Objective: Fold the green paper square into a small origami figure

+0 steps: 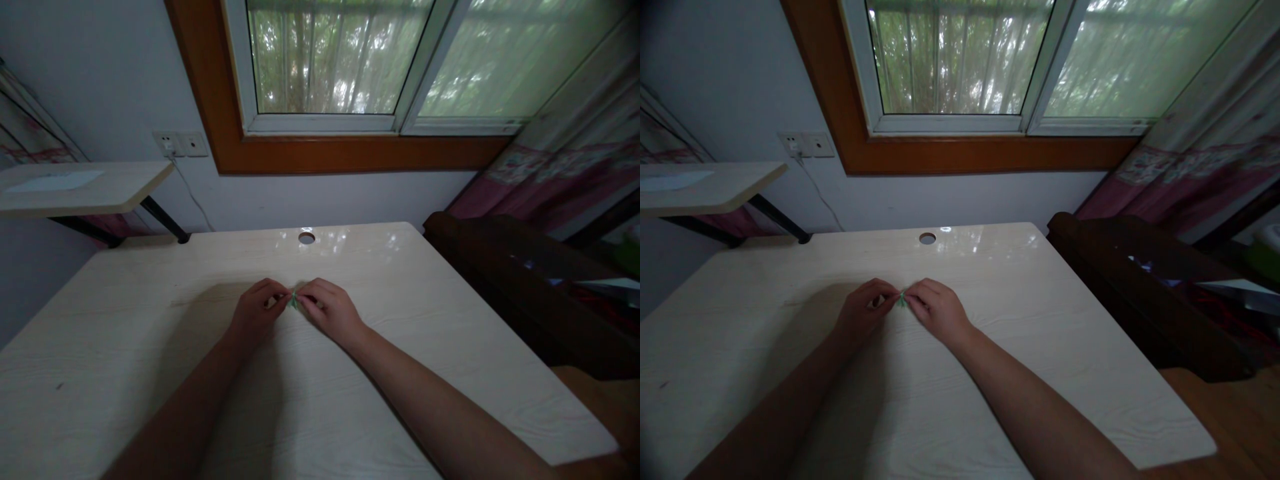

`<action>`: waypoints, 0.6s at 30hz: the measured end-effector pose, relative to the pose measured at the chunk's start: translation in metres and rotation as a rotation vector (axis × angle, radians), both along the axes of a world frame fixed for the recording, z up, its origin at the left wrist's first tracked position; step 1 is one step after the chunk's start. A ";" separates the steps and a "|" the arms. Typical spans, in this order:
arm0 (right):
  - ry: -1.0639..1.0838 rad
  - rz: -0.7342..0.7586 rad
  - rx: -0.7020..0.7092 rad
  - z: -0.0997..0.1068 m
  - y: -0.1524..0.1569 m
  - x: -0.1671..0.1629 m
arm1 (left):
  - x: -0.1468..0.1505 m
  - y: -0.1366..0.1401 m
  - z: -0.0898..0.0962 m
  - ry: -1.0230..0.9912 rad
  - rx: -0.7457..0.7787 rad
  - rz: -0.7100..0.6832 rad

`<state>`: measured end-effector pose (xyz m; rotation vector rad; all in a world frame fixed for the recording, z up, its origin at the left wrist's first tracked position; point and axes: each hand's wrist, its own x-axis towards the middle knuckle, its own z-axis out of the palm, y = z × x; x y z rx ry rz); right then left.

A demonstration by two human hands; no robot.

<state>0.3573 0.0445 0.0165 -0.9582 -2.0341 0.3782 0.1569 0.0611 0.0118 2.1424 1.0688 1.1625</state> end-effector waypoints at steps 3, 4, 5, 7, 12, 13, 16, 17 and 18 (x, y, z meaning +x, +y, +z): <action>0.004 0.003 0.000 0.000 0.000 0.000 | 0.000 0.001 -0.001 0.038 0.092 0.012; 0.005 0.004 -0.001 0.000 0.000 -0.001 | 0.000 0.002 -0.002 0.046 0.116 0.015; 0.008 0.006 -0.002 0.000 0.000 -0.001 | 0.000 0.002 -0.002 0.053 0.132 0.018; 0.019 0.009 -0.001 -0.001 0.000 -0.002 | 0.000 0.002 -0.003 0.066 0.141 0.019; 0.027 -0.002 -0.007 -0.002 -0.002 -0.003 | 0.000 0.001 -0.003 0.076 0.131 0.017; 0.020 -0.004 -0.010 -0.002 -0.002 -0.003 | 0.001 0.001 -0.003 0.080 0.137 0.020; 0.013 -0.009 -0.013 -0.003 -0.002 -0.003 | 0.001 0.002 -0.003 0.092 0.166 0.021; 0.018 -0.012 -0.013 -0.002 -0.002 -0.003 | 0.001 0.002 -0.003 0.094 0.173 0.018; 0.025 -0.016 -0.013 -0.002 -0.002 -0.003 | 0.001 0.002 -0.002 0.093 0.174 0.018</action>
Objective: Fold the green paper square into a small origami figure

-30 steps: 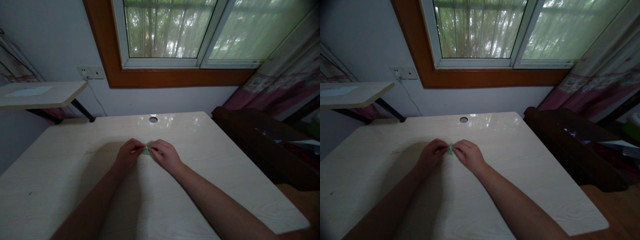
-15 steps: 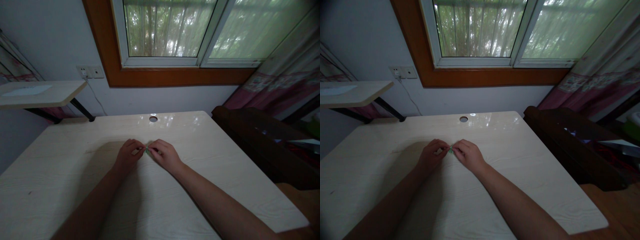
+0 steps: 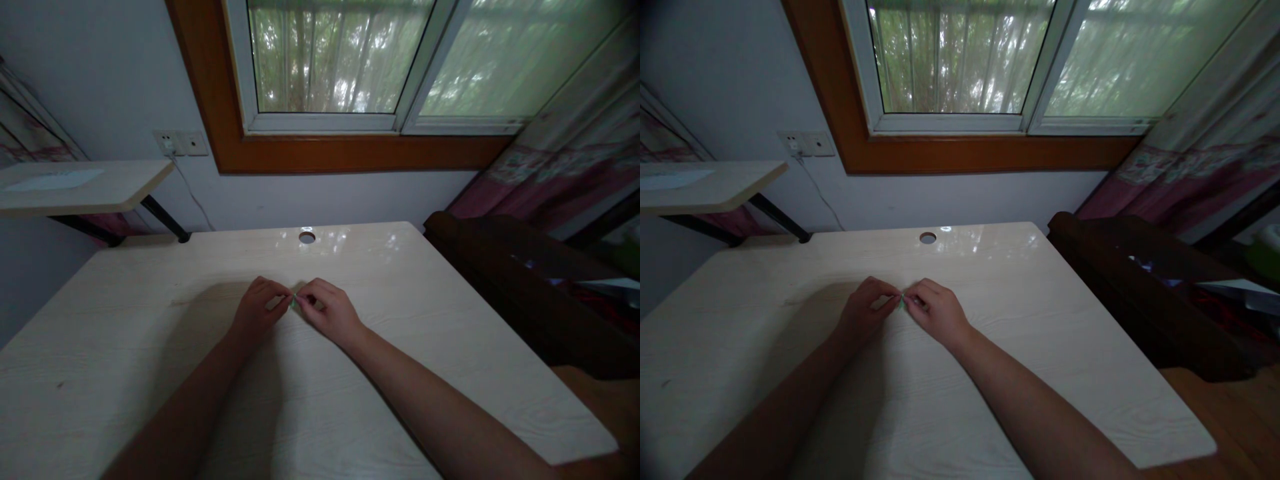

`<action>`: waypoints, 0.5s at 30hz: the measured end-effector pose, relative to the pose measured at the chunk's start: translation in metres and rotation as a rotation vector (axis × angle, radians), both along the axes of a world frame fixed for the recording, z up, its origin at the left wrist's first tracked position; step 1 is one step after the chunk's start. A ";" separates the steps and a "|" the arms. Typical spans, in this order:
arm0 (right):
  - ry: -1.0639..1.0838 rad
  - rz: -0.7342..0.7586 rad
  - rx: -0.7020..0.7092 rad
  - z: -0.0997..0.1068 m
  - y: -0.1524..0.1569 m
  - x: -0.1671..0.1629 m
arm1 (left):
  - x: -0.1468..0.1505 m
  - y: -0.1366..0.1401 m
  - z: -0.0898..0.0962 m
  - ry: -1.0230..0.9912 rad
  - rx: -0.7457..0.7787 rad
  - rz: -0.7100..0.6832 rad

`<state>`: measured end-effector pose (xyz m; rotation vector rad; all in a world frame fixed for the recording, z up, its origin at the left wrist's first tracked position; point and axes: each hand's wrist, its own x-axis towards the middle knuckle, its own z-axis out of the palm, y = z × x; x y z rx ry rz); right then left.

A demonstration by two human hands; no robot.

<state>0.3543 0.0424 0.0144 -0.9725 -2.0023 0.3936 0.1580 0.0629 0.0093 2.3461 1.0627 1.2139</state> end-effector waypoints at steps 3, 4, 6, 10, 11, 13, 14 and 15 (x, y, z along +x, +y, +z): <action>0.025 -0.016 0.000 0.001 0.000 0.000 | 0.000 -0.001 0.000 -0.006 -0.021 -0.003; 0.035 -0.021 -0.001 0.001 0.000 -0.001 | 0.000 -0.001 0.001 -0.009 -0.033 -0.007; 0.055 -0.030 -0.004 0.001 0.000 -0.001 | 0.000 -0.002 0.001 -0.012 -0.054 -0.019; 0.082 -0.057 -0.036 -0.002 0.002 -0.001 | 0.000 -0.004 0.000 0.012 -0.107 -0.015; 0.088 -0.064 -0.049 -0.003 0.002 -0.001 | 0.000 -0.004 -0.001 0.012 -0.127 -0.010; 0.101 -0.073 -0.074 -0.004 0.003 -0.001 | 0.000 -0.004 -0.002 0.005 -0.176 -0.009; 0.110 -0.072 -0.086 -0.004 0.004 -0.001 | 0.000 -0.004 -0.002 -0.004 -0.196 -0.014; 0.119 -0.070 -0.101 -0.004 0.004 -0.001 | 0.000 -0.004 -0.003 -0.017 -0.212 -0.017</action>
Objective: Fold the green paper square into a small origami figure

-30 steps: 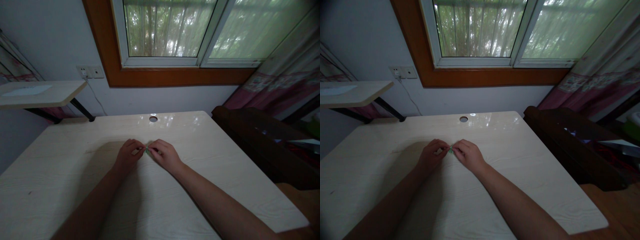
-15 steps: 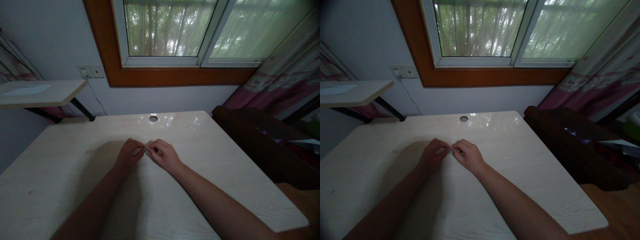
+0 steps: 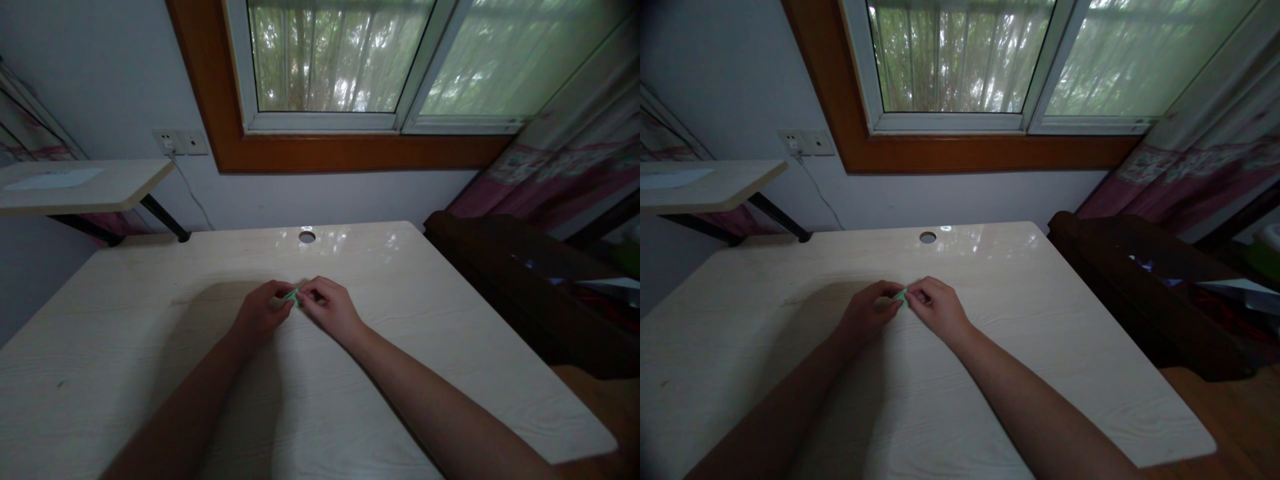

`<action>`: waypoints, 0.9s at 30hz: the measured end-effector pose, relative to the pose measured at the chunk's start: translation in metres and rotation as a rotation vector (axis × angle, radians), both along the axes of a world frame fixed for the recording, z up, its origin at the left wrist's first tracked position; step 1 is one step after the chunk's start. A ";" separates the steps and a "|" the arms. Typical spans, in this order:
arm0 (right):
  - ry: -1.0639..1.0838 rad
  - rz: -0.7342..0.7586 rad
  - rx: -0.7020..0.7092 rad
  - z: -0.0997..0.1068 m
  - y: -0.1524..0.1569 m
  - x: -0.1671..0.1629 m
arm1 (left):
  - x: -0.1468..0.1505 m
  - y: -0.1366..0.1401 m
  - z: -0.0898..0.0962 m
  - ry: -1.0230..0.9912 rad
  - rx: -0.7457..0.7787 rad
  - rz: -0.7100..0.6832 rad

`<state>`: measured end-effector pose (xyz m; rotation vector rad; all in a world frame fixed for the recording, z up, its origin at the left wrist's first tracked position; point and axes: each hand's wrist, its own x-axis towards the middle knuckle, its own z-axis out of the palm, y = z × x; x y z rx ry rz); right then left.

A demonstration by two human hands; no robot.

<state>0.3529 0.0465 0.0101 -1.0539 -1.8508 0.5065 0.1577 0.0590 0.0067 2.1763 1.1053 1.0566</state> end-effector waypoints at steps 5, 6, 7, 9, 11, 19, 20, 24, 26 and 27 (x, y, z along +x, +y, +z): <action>0.072 0.020 -0.075 -0.001 0.001 0.000 | 0.000 0.001 -0.001 -0.106 -0.096 -0.005; 0.090 0.025 -0.079 -0.001 0.002 -0.001 | 0.000 0.002 -0.001 -0.127 -0.117 -0.005; 0.111 0.034 -0.080 -0.001 0.002 -0.001 | 0.001 0.002 -0.001 -0.143 -0.134 0.000; 0.156 0.064 -0.081 -0.002 0.002 -0.001 | 0.001 0.002 -0.001 -0.157 -0.155 0.015; 0.193 0.095 -0.093 -0.002 0.002 -0.002 | 0.001 0.002 -0.001 -0.164 -0.161 0.029; 0.142 0.086 -0.138 -0.001 0.003 -0.001 | 0.000 0.003 -0.004 -0.193 -0.190 0.011; 0.131 0.078 -0.135 -0.001 0.003 -0.001 | 0.001 0.003 -0.003 -0.195 -0.195 0.008; 0.114 0.067 -0.141 -0.001 0.003 0.000 | 0.001 0.002 0.002 -0.169 -0.220 0.016; 0.120 0.062 -0.153 -0.002 0.003 0.000 | 0.002 0.002 0.004 -0.150 -0.236 0.023; 0.128 0.059 -0.162 -0.003 0.003 0.000 | 0.001 0.002 0.004 -0.146 -0.241 0.022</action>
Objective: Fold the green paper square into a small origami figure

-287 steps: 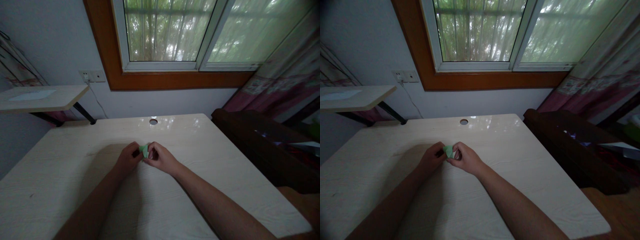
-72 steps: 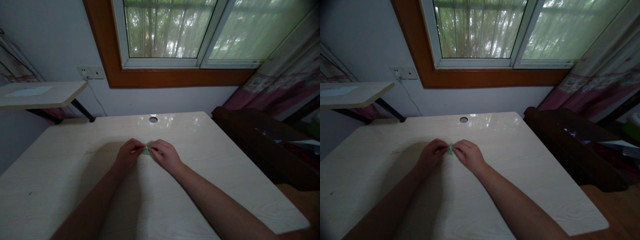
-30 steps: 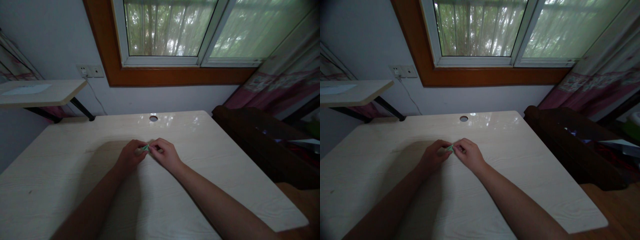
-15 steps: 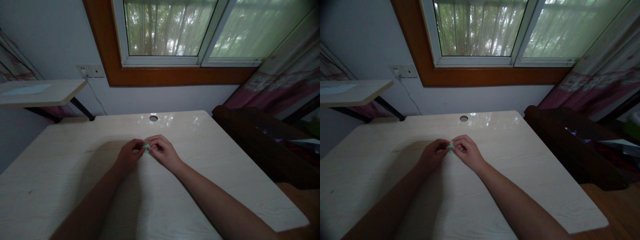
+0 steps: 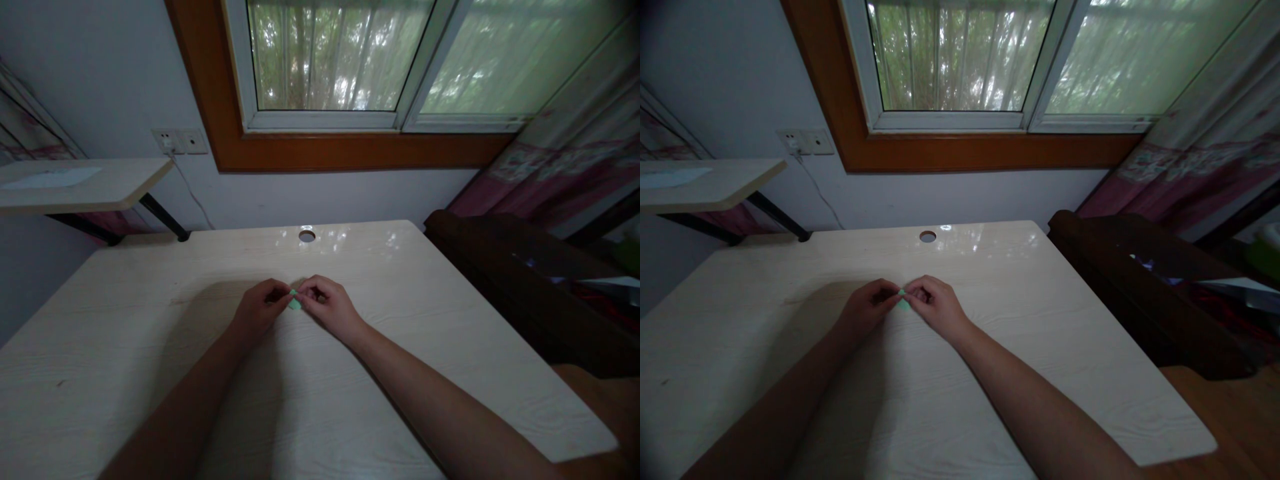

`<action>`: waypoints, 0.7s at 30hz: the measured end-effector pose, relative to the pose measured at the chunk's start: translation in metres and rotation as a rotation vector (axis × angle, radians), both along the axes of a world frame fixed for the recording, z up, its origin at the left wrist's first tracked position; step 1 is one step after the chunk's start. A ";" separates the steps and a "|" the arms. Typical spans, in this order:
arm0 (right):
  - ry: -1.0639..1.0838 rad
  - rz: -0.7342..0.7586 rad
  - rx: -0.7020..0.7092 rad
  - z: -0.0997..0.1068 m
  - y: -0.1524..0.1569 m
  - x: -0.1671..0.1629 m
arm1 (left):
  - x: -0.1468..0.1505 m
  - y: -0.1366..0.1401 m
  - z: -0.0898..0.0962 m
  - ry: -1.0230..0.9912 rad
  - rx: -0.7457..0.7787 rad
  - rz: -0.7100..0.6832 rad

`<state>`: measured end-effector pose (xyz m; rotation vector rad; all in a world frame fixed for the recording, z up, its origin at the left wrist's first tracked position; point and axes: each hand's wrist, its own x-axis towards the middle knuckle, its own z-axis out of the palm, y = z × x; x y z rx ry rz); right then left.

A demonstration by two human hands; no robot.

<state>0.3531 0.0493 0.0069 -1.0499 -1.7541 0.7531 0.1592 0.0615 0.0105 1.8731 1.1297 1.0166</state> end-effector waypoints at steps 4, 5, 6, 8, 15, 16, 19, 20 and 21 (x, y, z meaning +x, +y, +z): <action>0.067 -0.002 -0.067 -0.003 0.001 0.000 | -0.002 0.002 -0.002 -0.012 -0.025 -0.005; 0.087 0.002 -0.086 -0.003 0.001 0.000 | -0.002 0.002 -0.002 -0.023 -0.038 -0.002; 0.106 0.006 -0.104 -0.004 0.001 0.000 | -0.002 0.003 -0.002 -0.036 -0.054 0.000; 0.143 0.022 -0.142 -0.005 0.002 0.000 | -0.003 0.004 -0.003 -0.065 -0.085 0.013; 0.211 0.053 -0.210 -0.010 0.005 0.000 | -0.005 0.007 -0.008 -0.162 -0.135 0.001; 0.209 0.047 -0.206 -0.010 0.005 0.000 | -0.004 0.007 -0.008 -0.172 -0.142 -0.016; 0.194 0.035 -0.188 -0.008 0.003 0.000 | -0.004 0.006 -0.005 -0.142 -0.165 -0.046; 0.189 0.033 -0.180 -0.008 0.003 0.000 | -0.004 0.006 -0.005 -0.122 -0.169 -0.045; 0.185 0.032 -0.171 -0.007 0.002 0.000 | -0.004 0.005 -0.004 -0.107 -0.168 -0.039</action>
